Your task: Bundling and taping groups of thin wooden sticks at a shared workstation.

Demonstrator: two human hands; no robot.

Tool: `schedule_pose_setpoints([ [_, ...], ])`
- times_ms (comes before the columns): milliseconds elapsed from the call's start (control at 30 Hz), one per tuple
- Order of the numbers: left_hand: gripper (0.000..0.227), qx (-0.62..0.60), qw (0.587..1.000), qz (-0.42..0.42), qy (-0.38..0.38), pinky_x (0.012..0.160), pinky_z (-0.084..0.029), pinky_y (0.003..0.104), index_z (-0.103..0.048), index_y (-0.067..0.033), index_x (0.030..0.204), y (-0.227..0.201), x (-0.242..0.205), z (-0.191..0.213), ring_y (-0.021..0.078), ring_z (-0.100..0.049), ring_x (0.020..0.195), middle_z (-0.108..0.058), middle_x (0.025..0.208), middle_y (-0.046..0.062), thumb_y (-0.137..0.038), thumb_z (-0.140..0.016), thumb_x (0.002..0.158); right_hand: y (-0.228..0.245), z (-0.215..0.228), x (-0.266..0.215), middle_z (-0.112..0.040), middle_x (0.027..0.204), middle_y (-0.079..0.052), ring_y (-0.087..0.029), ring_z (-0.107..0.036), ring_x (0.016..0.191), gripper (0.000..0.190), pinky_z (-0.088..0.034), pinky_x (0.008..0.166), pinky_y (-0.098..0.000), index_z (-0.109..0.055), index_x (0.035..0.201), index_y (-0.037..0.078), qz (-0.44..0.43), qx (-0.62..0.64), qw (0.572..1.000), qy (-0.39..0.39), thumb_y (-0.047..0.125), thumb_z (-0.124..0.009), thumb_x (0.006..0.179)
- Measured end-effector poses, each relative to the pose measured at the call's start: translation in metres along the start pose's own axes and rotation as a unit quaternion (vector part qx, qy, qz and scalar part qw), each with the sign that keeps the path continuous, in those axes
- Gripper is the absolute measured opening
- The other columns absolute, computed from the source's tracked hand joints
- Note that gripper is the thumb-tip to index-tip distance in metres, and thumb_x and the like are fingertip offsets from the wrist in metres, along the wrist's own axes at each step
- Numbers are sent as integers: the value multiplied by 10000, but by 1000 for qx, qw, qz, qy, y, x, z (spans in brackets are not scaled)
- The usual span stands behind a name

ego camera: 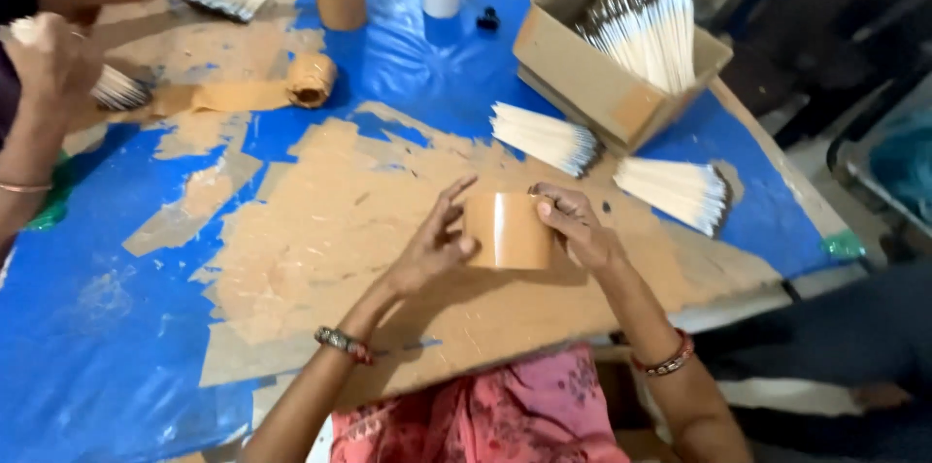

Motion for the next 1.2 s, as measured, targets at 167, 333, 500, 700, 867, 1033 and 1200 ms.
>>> schedule_pose_setpoints([
  [167,859,-34,998,-31,-42,1041,-559,457,-446,-68,1451,-14,-46,-67,335,-597,1283,-541,1447,227,-365,-889,778,52,-36,-60,-584,1191,-153,-242,-565,1186,521,-438,1066,-361,-515,1062,22,98,114,986,-67,541,-563,1051],
  [333,820,225,957,-71,-170,934,-612,426,-499,-23,1238,-66,-70,-93,280,-637,1254,-536,1444,160,-469,-897,677,92,-39,-121,-548,1368,-197,-304,-514,1379,804,-401,1211,-443,-514,1315,-20,290,-118,913,-262,717,-339,1047],
  [500,945,465,846,-192,-176,1025,-448,526,-493,53,1258,-109,-80,-132,407,-537,1243,-534,1315,230,-588,-854,664,45,-28,-142,-576,1298,-179,-308,-559,1293,738,-472,1155,-492,-538,1303,8,304,84,900,-302,678,-322,1080],
  [700,700,415,894,-134,-109,882,-462,463,-618,-6,1062,-94,-73,-141,290,-572,973,-603,978,131,-559,-854,704,24,-35,-147,-529,1286,-174,-317,-479,1324,559,-401,1175,-485,-521,1317,6,238,361,854,-288,497,-369,1097],
  [867,621,333,936,-102,-55,846,-477,423,-661,-73,1098,-81,-68,-138,257,-593,951,-631,948,95,-514,-865,711,17,-32,-153,-526,1276,-163,-315,-473,1326,425,-401,1170,-496,-520,1317,23,224,378,848,-296,364,-437,1076],
  [1033,603,324,939,-112,-11,890,-480,434,-619,-49,1095,-77,-63,-137,276,-590,1014,-633,1019,91,-446,-892,732,9,-32,-155,-524,1261,-160,-323,-488,1307,385,-401,1170,-494,-516,1290,18,207,381,843,-319,291,-510,1017],
  [1200,604,283,954,-95,39,950,-483,456,-584,-44,1184,-69,-66,-135,295,-583,1140,-631,1141,114,-394,-858,775,2,-26,-159,-525,1255,-169,-332,-493,1307,404,-408,1155,-498,-519,1293,8,218,335,856,-327,295,-530,1009],
])
Point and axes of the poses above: each hand's wrist, its own x-axis towards the middle knuckle, its own z-axis out of the back of the hand, y = z × x, the point moved 10 cm from there along x, towards the middle knuckle
